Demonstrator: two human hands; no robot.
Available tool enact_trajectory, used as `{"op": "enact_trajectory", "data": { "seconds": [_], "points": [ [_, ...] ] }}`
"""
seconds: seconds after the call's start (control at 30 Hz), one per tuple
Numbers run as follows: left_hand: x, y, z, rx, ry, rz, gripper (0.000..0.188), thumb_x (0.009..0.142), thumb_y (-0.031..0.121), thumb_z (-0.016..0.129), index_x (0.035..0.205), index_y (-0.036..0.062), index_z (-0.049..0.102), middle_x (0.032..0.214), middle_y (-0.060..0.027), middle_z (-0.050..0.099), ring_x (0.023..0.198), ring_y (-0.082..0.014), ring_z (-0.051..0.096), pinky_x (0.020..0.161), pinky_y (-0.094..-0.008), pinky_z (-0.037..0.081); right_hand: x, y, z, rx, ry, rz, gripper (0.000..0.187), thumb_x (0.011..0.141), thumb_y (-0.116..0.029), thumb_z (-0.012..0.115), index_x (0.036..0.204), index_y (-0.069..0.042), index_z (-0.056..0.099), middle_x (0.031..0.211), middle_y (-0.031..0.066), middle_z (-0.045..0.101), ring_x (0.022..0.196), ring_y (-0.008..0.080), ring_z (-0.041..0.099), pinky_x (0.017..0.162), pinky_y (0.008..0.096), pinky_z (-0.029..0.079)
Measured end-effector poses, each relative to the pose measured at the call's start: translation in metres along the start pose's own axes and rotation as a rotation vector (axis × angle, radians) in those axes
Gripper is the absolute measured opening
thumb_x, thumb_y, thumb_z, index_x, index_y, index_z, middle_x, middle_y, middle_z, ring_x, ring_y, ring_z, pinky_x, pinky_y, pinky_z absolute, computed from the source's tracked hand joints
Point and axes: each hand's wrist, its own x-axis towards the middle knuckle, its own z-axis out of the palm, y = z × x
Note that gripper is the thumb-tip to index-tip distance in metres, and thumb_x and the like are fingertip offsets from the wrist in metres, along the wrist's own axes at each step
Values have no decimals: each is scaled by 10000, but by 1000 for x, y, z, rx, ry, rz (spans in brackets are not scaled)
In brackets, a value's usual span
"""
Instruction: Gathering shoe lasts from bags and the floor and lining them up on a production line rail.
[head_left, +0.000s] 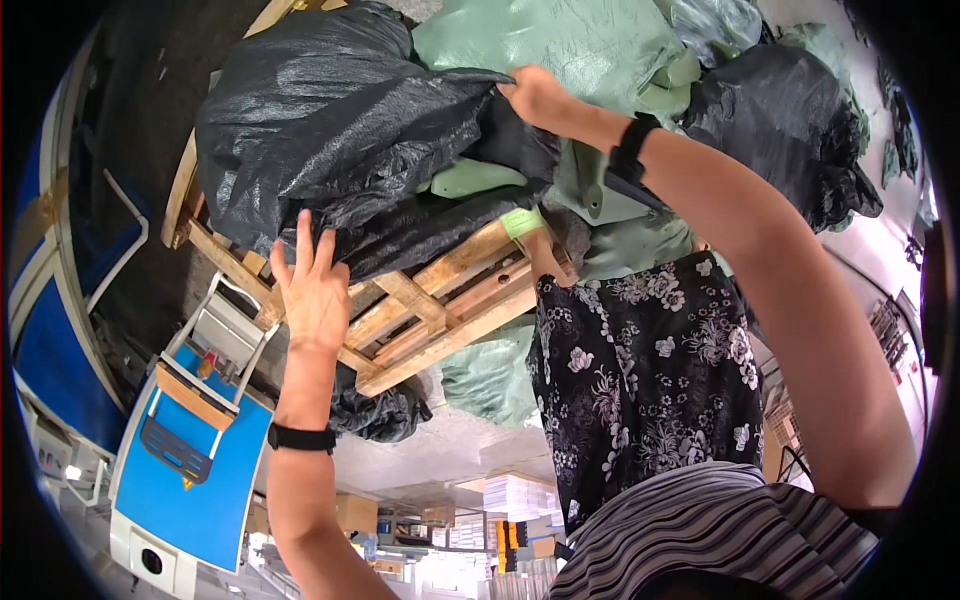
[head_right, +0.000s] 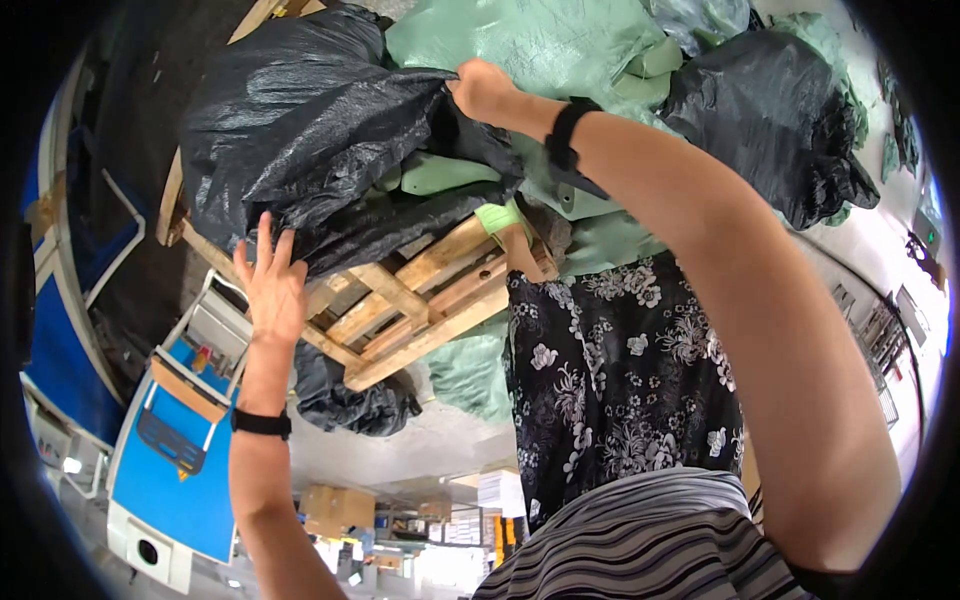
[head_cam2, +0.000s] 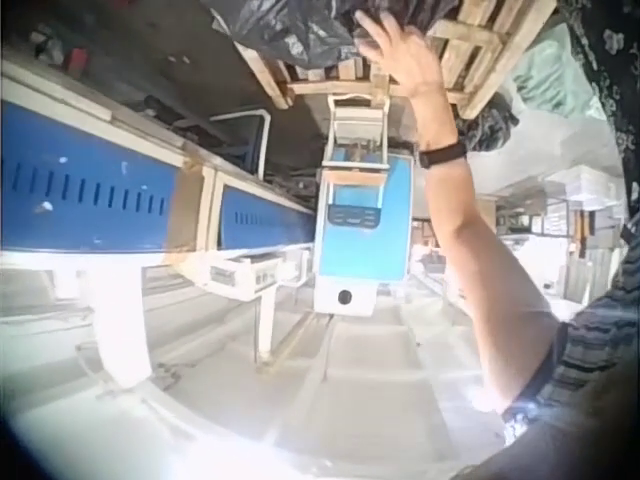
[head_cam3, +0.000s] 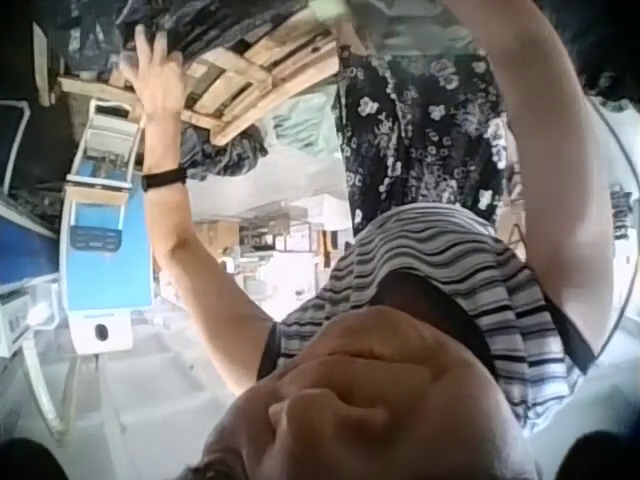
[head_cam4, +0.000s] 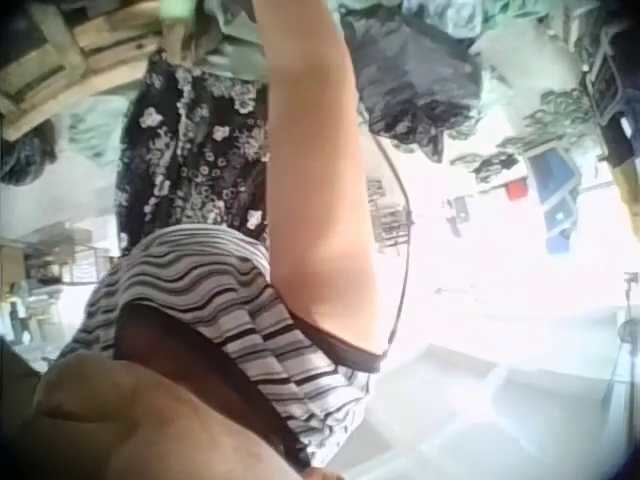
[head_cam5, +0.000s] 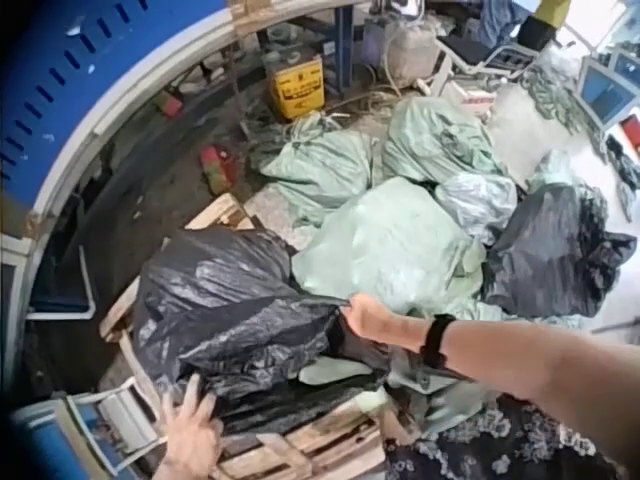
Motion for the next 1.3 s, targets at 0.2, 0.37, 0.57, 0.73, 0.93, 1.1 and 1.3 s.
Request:
{"op": "enact_trajectory", "data": {
  "seconds": [0.2, 0.37, 0.57, 0.73, 0.93, 1.1, 1.3],
  "points": [
    [-6, -26, -38, 40, 258, -123, 42, 586, 23, 578, 589, 64, 587, 1219, -91, 514, 1344, -305, 264, 1008, -546, 192, -18, -78, -44, 565, -68, 178, 333, 881, -239, 511, 1072, 25, 573, 951, 132, 639, 837, 256, 595, 767, 345, 468],
    [-27, -27, -39, 47, 240, -149, 105, 519, -30, 594, 588, 46, 576, 1235, -99, 503, 1340, -327, 268, 1000, -559, 193, -26, -107, -64, 595, -168, 376, 433, 855, -314, 540, 1154, -1, 522, 1162, 164, 539, 1047, 276, 520, 858, 438, 424],
    [-68, -2, -33, 9, 209, -152, 46, 579, 11, 593, 600, 51, 593, 1212, -92, 521, 1325, -334, 298, 1023, -560, 188, -79, -84, -73, 653, -72, 507, 322, 835, -313, 577, 949, -12, 590, 864, 83, 559, 830, 209, 489, 711, 411, 408],
    [-127, -48, -84, 130, 394, -262, 134, 586, 53, 629, 705, 114, 643, 1231, -66, 519, 1323, -311, 313, 997, -514, 219, -127, -200, -122, 467, -308, 278, 493, 862, -326, 551, 1259, -48, 461, 1255, 121, 482, 1134, 196, 449, 925, 412, 372],
    [-190, -150, -143, 395, 555, -508, 209, 570, -19, 608, 742, 98, 629, 1315, -56, 480, 1317, -295, 319, 1002, -473, 207, -102, -340, -179, 969, -418, -325, 188, 832, -157, 531, 817, 24, 579, 709, 132, 607, 570, 239, 577, 549, 333, 485],
    [-201, -61, -70, 104, 465, -516, 184, 492, -17, 588, 660, 54, 565, 1233, -131, 491, 1315, -352, 308, 1000, -491, 198, -111, -303, -144, 546, -255, -417, 276, 832, -238, 561, 830, 32, 615, 745, 120, 622, 630, 178, 561, 596, 323, 459],
    [-213, -56, -41, 43, 261, -643, 181, 560, -8, 602, 726, 63, 607, 1298, -123, 456, 1328, -348, 270, 993, -543, 200, -158, -278, -94, 606, -429, -171, 355, 902, -258, 527, 1139, 3, 566, 1002, 67, 628, 892, 111, 572, 802, 265, 447]
  ]
}}
